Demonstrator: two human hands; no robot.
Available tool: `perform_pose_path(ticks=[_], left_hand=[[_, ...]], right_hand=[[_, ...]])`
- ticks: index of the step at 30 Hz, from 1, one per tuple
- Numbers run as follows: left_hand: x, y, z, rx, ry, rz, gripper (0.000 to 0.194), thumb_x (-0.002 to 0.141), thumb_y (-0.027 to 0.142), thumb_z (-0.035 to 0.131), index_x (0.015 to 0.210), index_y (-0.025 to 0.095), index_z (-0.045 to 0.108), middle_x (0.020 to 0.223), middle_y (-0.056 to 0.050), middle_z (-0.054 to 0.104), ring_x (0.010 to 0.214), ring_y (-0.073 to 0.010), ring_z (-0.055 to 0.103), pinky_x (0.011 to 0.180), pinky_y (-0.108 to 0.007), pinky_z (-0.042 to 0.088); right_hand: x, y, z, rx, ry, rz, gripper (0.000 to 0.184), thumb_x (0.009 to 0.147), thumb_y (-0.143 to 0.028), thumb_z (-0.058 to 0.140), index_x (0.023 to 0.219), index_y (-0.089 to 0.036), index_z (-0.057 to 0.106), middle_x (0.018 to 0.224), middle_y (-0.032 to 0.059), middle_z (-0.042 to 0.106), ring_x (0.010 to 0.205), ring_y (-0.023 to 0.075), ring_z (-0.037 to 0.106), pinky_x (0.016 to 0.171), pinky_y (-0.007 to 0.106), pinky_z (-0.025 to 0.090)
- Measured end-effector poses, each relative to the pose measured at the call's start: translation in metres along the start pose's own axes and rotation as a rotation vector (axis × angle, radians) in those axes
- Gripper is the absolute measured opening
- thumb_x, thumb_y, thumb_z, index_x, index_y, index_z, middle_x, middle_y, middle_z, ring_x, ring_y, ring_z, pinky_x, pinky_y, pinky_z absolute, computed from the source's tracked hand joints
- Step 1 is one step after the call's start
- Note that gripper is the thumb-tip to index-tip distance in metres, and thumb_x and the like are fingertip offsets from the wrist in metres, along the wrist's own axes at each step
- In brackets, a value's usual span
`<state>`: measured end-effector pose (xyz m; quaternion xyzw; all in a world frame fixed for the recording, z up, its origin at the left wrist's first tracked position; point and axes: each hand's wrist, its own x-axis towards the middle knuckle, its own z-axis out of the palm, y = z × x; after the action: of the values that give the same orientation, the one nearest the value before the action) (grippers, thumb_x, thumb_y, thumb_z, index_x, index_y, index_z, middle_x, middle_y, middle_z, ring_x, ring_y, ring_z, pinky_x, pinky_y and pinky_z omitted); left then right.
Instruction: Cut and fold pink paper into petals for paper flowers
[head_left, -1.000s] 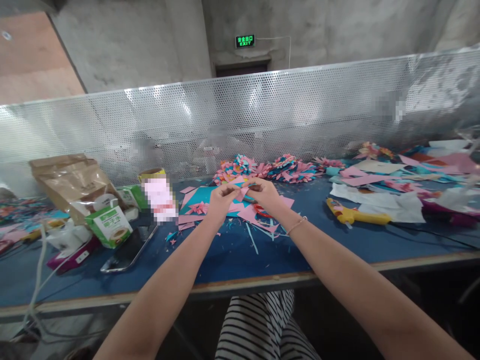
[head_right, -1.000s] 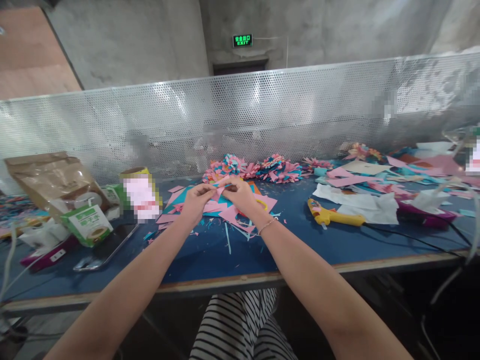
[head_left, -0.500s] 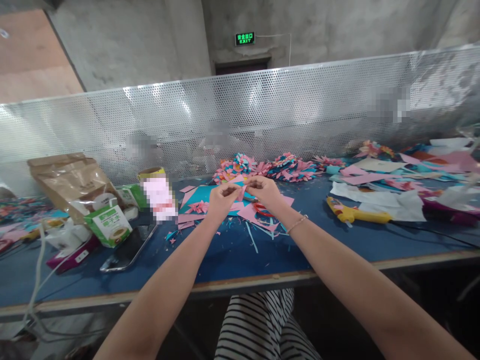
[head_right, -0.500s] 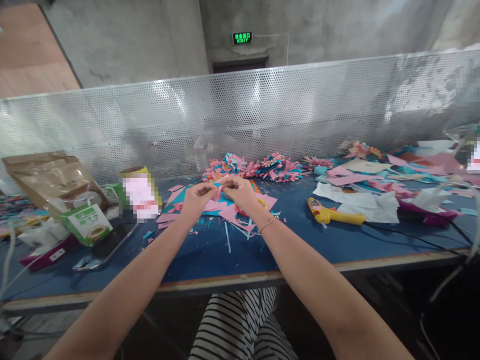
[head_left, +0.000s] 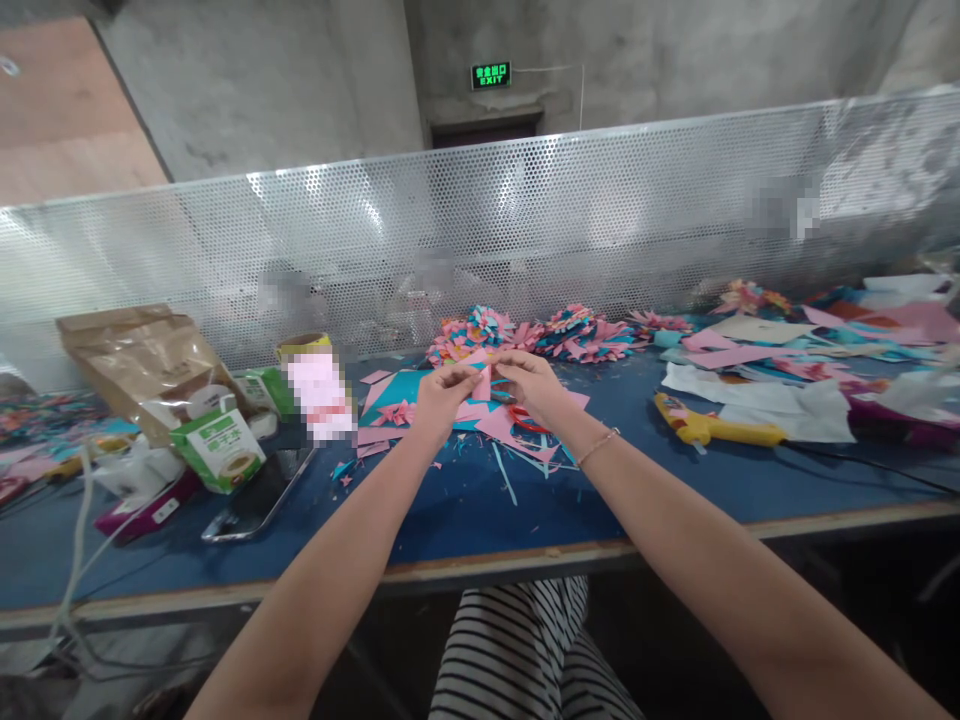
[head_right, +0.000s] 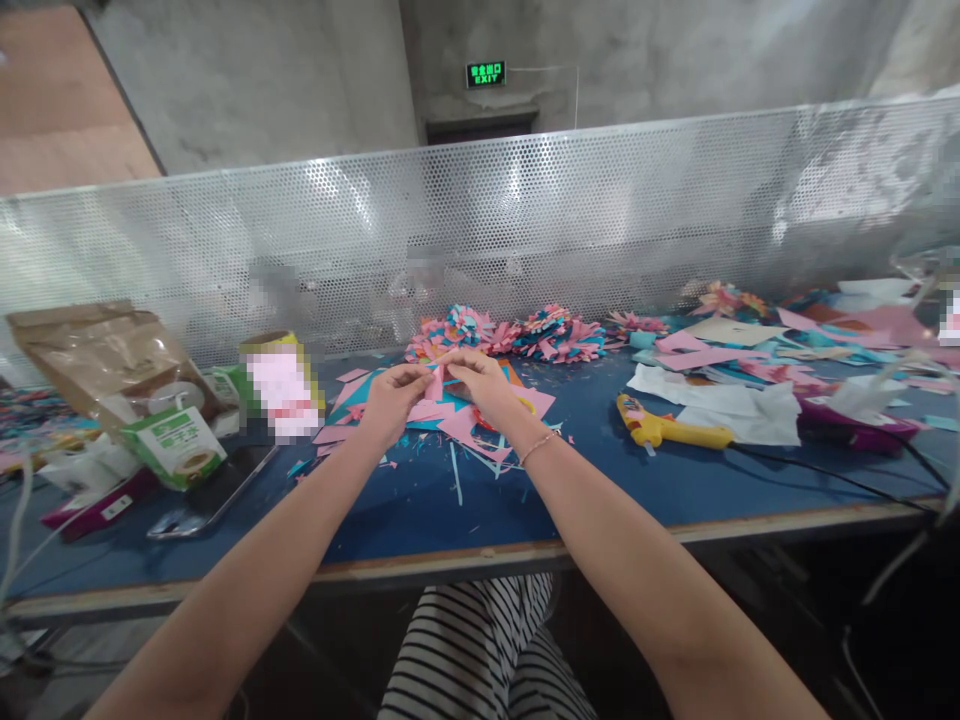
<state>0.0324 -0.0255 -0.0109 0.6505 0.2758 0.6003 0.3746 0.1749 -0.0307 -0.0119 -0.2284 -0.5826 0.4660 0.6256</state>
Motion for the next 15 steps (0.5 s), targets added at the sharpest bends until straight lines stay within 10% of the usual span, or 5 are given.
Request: perform_pose_path(ticks=[15], left_hand=[[-0.005, 0.011, 0.006, -0.185, -0.138, -0.167, 0.015, 0.059, 0.024, 0.069, 0.062, 0.014, 0.058, 0.053, 0.003, 0.046, 0.049, -0.0045, 0.039, 0.048, -0.019, 0.031]], right_hand=[[0.004, 0.000, -0.005, -0.071, 0.025, 0.022, 0.019, 0.061, -0.033, 0.064, 0.065, -0.017, 0.055, 0.057, -0.0044, 0.047, 0.051, 0.0071, 0.046, 0.050, 0.023, 0.040]])
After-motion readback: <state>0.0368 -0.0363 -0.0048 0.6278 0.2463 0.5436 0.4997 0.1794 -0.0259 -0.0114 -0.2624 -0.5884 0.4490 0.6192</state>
